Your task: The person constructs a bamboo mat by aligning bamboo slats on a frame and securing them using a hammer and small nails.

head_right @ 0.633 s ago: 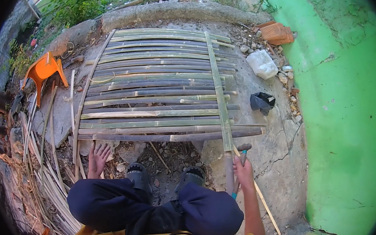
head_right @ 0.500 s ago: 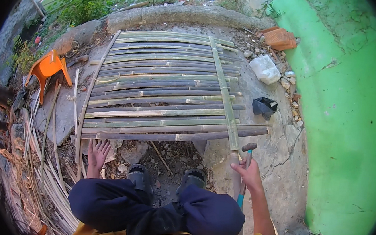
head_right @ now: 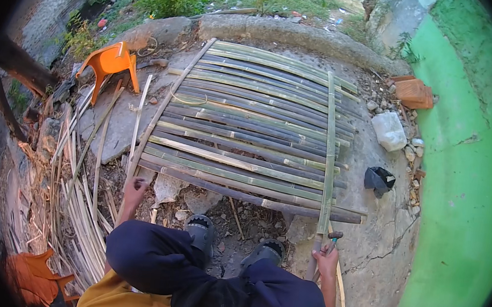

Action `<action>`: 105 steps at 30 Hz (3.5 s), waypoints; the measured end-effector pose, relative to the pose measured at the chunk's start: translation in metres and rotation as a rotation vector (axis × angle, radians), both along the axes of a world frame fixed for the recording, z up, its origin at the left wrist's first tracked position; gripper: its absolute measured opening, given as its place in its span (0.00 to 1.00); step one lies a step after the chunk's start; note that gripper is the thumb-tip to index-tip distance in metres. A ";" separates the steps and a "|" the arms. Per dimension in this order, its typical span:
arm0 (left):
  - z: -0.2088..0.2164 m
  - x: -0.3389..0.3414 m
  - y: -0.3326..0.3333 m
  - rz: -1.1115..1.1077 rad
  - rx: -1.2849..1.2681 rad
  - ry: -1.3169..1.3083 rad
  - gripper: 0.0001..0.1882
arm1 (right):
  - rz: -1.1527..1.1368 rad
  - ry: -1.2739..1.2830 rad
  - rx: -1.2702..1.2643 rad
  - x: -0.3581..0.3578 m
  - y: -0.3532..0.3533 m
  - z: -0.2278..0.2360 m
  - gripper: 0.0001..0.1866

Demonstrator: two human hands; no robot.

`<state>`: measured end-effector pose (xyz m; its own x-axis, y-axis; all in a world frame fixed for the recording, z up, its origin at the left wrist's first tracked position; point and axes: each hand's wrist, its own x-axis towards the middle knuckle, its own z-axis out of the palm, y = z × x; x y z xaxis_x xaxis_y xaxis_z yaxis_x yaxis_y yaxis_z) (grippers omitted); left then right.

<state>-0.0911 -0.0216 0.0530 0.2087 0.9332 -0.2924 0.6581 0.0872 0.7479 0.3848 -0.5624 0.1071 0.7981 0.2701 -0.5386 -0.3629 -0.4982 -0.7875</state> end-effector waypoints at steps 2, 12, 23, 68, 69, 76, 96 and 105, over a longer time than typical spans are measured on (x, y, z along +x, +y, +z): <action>0.009 -0.018 0.003 -0.011 0.241 0.181 0.30 | -0.005 -0.037 -0.023 -0.002 -0.010 -0.026 0.23; -0.032 -0.097 0.042 -0.219 -0.157 0.731 0.62 | -0.065 -0.113 -0.118 -0.005 -0.019 -0.083 0.24; -0.009 -0.083 0.016 0.084 0.166 0.712 0.30 | 0.168 -0.283 -0.265 -0.002 -0.010 -0.078 0.26; 0.479 0.047 0.169 -0.247 0.475 0.601 0.25 | 0.816 -0.767 -0.717 0.199 0.096 0.379 0.22; 0.499 0.068 0.171 -0.193 0.374 0.596 0.24 | 0.914 -0.866 -0.780 0.210 0.098 0.395 0.21; 0.574 0.123 0.208 -0.264 0.508 0.874 0.22 | 0.895 -0.798 -0.841 0.231 0.156 0.457 0.14; 0.256 -0.017 0.001 -0.067 0.099 0.530 0.28 | 0.697 -0.796 -0.742 0.087 -0.025 0.129 0.25; 0.042 -0.092 -0.015 -0.063 0.098 0.495 0.33 | 0.563 -0.692 -0.674 0.031 -0.026 -0.017 0.19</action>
